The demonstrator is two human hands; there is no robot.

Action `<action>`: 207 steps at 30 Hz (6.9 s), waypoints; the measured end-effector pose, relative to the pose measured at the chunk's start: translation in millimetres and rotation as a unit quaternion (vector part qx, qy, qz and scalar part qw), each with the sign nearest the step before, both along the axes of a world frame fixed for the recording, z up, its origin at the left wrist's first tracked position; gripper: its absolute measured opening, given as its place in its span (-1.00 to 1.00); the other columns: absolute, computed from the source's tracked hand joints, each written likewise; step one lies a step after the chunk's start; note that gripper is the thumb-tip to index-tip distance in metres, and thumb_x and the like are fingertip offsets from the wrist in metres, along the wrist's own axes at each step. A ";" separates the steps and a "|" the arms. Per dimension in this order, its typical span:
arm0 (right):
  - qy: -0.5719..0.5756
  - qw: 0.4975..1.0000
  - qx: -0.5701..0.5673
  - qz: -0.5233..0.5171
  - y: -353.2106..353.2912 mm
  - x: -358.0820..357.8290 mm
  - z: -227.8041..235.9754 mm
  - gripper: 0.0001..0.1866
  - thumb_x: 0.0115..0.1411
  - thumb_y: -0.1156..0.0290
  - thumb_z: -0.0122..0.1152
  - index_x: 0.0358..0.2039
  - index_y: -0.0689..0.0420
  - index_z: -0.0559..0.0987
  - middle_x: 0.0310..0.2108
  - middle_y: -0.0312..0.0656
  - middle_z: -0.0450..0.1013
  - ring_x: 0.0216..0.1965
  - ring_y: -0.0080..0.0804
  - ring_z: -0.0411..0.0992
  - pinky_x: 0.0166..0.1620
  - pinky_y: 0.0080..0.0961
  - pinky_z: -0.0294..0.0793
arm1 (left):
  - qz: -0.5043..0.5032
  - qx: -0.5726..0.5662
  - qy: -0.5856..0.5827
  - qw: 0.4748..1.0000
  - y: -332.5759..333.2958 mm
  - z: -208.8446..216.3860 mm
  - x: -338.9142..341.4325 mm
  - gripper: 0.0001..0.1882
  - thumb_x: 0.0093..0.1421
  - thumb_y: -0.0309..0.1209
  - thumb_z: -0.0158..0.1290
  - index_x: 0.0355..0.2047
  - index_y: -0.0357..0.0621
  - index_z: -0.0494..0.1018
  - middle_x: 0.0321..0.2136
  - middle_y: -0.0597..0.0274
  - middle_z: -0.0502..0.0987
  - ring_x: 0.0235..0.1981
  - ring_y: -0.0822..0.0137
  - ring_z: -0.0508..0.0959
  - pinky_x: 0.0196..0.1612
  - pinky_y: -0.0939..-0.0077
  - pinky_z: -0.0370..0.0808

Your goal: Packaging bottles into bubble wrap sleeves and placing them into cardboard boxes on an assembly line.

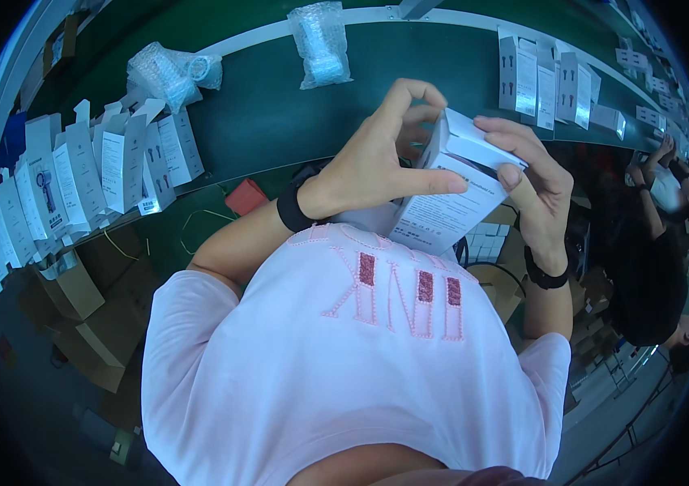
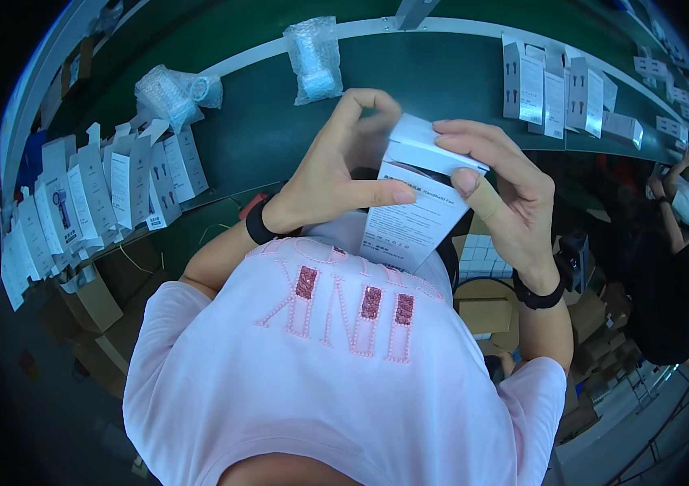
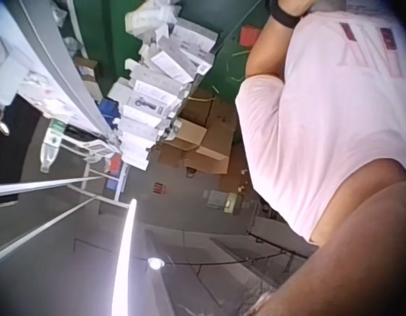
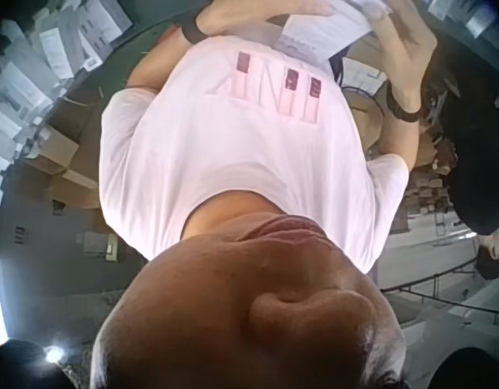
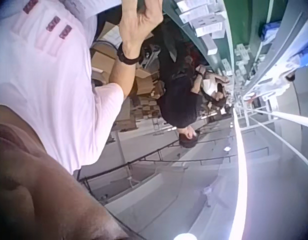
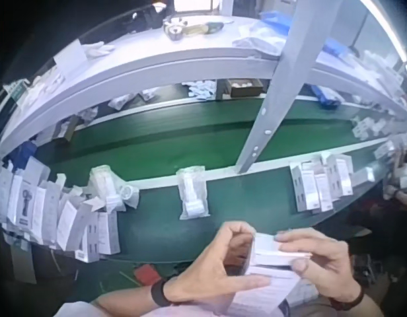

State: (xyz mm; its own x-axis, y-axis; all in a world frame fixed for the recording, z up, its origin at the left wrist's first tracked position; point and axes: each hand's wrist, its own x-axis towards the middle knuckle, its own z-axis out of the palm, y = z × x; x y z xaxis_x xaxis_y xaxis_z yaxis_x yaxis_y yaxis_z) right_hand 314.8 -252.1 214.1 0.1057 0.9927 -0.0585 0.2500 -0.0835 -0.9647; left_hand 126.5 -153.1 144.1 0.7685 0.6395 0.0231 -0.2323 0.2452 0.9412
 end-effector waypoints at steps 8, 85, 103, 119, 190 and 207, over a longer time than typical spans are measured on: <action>-0.081 0.997 -0.002 0.017 -19.4 16.5 9.8 -0.69 0.26 0.42 0.01 -0.03 0.19 0.56 0.00 0.00 0.39 0.07 -0.18 0.35 0.08 -0.37 0.33 | -0.119 -0.069 0.001 0.991 -0.5 -1.7 35.3 -0.41 -0.02 -0.29 0.35 0.00 -0.18 0.39 -0.14 0.20 0.48 -0.19 0.34 0.52 -0.18 0.48 0.52; -0.256 0.956 -0.108 0.091 267.9 -75.8 -271.9 -0.19 -0.08 0.30 0.39 0.15 0.31 0.24 -0.12 0.10 0.46 -0.07 -0.12 0.46 -0.02 -0.35 0.44 | 0.071 -0.477 -0.147 0.864 21.1 -134.9 -226.3 -0.37 0.13 -0.30 0.17 0.16 -0.29 0.25 0.00 0.08 0.48 0.00 0.34 0.51 0.11 0.46 0.42; -0.255 0.933 0.239 0.082 155.3 -190.5 48.1 -0.51 -0.06 0.52 0.44 -0.12 0.22 0.42 0.10 0.06 0.27 -0.07 -0.20 0.46 -0.14 -0.41 0.59 | 0.047 -0.401 -0.373 0.835 95.3 -60.1 -138.9 -0.26 0.24 0.18 -0.24 0.24 -0.08 0.15 0.14 0.01 0.31 0.10 -0.04 0.39 -0.03 -0.34 0.41; -0.032 0.951 0.297 0.080 174.5 -186.2 43.0 -0.13 -0.21 0.23 0.56 0.14 0.09 0.35 0.29 0.04 0.03 0.09 -0.11 0.34 0.08 -0.27 0.38 | -0.064 -0.397 -0.425 0.811 92.6 -27.6 -123.2 -0.29 0.19 0.03 -0.04 0.19 -0.22 0.21 0.05 0.02 0.41 0.00 0.08 0.51 0.00 0.09 0.51; -0.156 0.732 -0.394 0.534 176.4 -97.1 45.4 -0.79 0.14 0.53 0.09 -0.25 0.36 0.55 -0.49 -0.17 0.50 -0.50 -0.47 0.39 -0.33 -0.55 0.41 | 0.107 -0.019 0.047 0.993 21.3 -5.5 -82.9 -0.26 0.15 0.01 0.14 0.10 -0.35 0.21 -0.20 -0.08 0.45 -0.24 0.27 0.50 -0.18 0.43 0.46; 0.118 0.984 0.029 0.129 74.8 -83.0 -3.8 -0.53 0.18 0.38 0.24 0.11 0.18 0.46 0.02 -0.08 0.44 0.05 -0.36 0.37 0.10 -0.45 0.32 | 0.027 0.077 0.034 0.996 45.1 -4.8 -102.3 -0.51 0.11 -0.17 0.22 -0.03 -0.17 0.39 -0.09 0.04 0.46 -0.17 0.22 0.54 -0.22 0.43 0.56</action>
State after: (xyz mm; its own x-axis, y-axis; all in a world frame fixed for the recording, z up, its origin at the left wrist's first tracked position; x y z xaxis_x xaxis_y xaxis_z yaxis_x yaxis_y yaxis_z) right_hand 231.8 -177.3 210.3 -0.1600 0.9871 0.0054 0.0232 0.0092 -0.9997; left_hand 24.2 -107.9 139.3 0.7360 0.6730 0.0737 -0.1762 0.0854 0.9806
